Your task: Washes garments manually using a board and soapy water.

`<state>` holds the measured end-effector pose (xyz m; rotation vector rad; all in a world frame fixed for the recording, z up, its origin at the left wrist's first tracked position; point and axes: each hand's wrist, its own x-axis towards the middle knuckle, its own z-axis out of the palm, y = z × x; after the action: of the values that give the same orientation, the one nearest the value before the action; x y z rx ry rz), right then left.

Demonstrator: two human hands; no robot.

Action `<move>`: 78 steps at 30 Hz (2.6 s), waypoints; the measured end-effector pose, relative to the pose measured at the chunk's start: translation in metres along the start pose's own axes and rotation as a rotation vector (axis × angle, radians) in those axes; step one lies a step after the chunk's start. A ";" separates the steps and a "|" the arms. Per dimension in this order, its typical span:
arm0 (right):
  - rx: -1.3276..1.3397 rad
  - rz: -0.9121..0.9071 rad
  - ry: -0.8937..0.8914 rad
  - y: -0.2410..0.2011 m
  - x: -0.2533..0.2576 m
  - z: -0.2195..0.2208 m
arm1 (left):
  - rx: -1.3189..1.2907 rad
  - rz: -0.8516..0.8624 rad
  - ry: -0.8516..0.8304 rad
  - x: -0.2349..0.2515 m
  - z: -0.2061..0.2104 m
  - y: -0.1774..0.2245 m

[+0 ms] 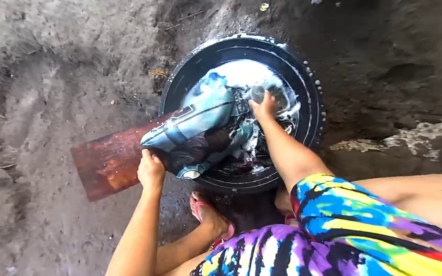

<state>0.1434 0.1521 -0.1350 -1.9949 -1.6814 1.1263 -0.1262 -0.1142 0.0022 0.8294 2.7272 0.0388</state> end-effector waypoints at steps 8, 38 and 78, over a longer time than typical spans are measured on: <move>0.153 -0.725 -0.351 -0.132 -0.182 0.095 | -0.808 0.001 0.110 0.016 0.022 0.029; -0.192 -0.706 -0.389 -0.112 -0.164 0.119 | 0.286 0.286 0.219 0.033 0.039 -0.006; -0.160 -0.559 -0.346 -0.108 -0.141 0.105 | 0.265 0.359 0.256 0.033 0.043 -0.001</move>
<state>-0.0087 0.0242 -0.0794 -1.3035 -2.3675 1.1886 -0.1411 -0.0995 -0.0479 1.4758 2.8138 -0.1554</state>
